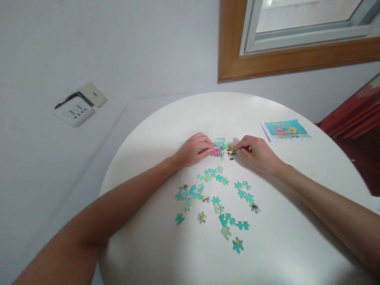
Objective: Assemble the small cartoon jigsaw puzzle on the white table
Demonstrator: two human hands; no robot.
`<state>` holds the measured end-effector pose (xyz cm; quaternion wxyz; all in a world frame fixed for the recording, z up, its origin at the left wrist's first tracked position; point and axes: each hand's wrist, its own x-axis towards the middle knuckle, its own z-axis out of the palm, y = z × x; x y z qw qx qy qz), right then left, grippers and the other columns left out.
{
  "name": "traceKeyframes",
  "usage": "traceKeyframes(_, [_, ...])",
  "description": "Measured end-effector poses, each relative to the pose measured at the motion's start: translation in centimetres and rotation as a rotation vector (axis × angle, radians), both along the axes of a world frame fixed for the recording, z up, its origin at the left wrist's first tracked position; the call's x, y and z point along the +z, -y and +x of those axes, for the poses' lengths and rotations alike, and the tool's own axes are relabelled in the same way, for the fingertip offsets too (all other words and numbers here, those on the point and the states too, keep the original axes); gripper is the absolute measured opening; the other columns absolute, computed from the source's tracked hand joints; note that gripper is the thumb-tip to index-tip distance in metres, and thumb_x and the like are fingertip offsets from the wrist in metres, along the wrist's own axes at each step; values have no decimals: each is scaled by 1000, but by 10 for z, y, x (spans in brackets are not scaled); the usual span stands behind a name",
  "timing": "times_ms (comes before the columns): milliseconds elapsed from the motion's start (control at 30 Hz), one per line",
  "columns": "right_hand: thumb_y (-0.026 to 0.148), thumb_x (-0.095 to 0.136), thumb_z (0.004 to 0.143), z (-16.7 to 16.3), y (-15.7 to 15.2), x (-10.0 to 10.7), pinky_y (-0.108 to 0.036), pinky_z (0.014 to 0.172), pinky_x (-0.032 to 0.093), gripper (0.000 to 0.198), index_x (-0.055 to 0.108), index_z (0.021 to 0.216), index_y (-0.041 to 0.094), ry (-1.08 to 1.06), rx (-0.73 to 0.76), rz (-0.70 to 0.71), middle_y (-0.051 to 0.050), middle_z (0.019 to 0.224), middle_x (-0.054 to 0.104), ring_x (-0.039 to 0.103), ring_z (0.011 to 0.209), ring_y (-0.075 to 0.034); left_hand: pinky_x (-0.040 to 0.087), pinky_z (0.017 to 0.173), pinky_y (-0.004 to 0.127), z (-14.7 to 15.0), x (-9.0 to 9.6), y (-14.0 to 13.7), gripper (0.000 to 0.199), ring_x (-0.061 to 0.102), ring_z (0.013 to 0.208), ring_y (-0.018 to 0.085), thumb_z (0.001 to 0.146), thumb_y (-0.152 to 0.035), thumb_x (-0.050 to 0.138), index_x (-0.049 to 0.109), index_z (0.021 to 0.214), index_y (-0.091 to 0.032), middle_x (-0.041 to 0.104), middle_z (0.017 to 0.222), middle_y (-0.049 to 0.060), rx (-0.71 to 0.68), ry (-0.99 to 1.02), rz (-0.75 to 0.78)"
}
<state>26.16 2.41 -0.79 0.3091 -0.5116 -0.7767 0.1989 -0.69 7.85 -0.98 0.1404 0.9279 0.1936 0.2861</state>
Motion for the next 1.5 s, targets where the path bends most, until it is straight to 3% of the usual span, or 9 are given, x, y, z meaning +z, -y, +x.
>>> traceKeyframes(367, [10,49,82,-10,11,9,-29,66,43,28,75,87,18,-44,4,33,-5,83,66,56,67,-14,47,89,36,0,3,2,21,60,94,19,98,-24,53,74,98,-19,71,97,7,22,-18,-2])
traceKeyframes(467, [12,50,88,-27,27,20,-29,71,45,26,73,97,19,-79,115,59,-5,88,67,58,74,-15,47,88,36,0,4,2,23,59,93,19,99,-26,52,73,94,-19,71,95,7,77,-34,12])
traceKeyframes(600, [15,52,93,-69,53,32,-31,89,46,21,70,103,19,-34,357,66,-6,105,68,60,100,-18,46,88,36,-1,3,2,25,59,93,19,99,-29,52,71,86,-18,70,91,5,176,5,31])
traceKeyframes(733, [15,48,97,-117,66,31,-29,86,47,21,68,94,18,165,501,43,-7,100,69,62,96,-18,47,88,36,-2,-1,0,23,59,91,19,98,-26,53,71,87,-19,70,91,5,231,41,39])
traceKeyframes(900, [19,57,94,-157,66,30,-33,84,49,12,65,99,13,385,444,46,-12,101,69,64,95,-23,48,85,35,-1,-2,-1,23,60,88,19,97,-24,53,71,84,-18,70,89,5,226,47,54])
traceKeyframes(1100, [1,62,77,-177,68,50,-35,71,53,35,64,110,8,618,410,-19,-18,105,69,66,93,-28,48,84,35,0,0,-1,24,60,86,19,97,-25,54,71,82,-17,71,89,6,203,42,63])
traceKeyframes(1500, [0,55,77,-180,61,46,-35,74,51,32,66,107,6,600,460,-45,-21,105,70,67,92,-27,49,84,35,0,-3,-4,22,60,87,19,96,-24,55,72,83,-18,71,88,5,240,69,33])
